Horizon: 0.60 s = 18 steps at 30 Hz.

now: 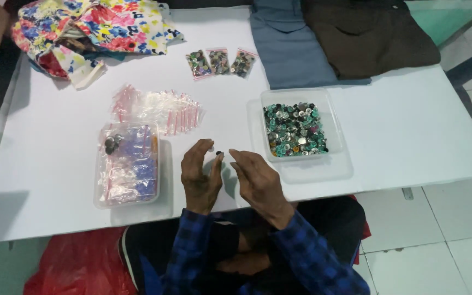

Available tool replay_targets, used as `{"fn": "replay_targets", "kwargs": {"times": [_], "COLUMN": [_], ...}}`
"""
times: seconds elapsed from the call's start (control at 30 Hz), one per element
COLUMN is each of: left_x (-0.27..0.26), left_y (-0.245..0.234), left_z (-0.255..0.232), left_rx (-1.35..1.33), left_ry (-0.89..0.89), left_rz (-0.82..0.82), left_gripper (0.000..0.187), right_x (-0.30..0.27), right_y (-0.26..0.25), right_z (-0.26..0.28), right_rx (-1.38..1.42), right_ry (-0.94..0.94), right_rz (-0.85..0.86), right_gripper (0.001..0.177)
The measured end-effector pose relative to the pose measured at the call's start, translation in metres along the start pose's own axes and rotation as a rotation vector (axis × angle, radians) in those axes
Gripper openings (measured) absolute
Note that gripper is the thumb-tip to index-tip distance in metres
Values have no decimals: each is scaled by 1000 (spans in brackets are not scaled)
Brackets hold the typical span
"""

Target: Picking up small buttons from a tray and placing them into small plastic zip-lock bags.

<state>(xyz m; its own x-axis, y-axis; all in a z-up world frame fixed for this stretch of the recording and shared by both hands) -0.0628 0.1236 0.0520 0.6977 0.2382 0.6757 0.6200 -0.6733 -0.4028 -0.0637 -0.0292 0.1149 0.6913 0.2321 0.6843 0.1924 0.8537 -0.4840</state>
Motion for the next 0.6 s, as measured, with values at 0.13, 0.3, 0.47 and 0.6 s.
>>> {"fn": "replay_targets", "kwargs": {"times": [0.13,0.3,0.47,0.6], "left_x": [28,44,48,53], "left_y": [30,137,213,218], "left_z": [-57,-67,-42,-40], "left_rx": [-38,101,223,334], "left_ry": [221,459,396,365], "left_rz": [53,274,652,712], "left_gripper": [17,14,41,25], "right_x": [16,53,43,39], "right_y": [-52,-58,-26,-5], "right_z": [-51,-145,-197,-220], "right_rx": [-57,-259,-435,-634], "right_ry": [30,278,358,329], "right_rz": [-32,507,852,925], "right_gripper": [19,19,18,22]}}
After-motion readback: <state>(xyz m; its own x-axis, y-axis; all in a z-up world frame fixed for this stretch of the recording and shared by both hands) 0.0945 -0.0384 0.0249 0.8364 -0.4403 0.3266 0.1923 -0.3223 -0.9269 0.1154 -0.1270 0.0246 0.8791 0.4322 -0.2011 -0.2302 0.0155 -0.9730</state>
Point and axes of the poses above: each hand's wrist, its own x-axis towards the middle knuckle, its own y-axis out of the palm, z = x × y, the point moved 10 cm from there along x, towards the middle knuckle, and after that the axes turned 6 degrees about y, right-handed, at the moved point
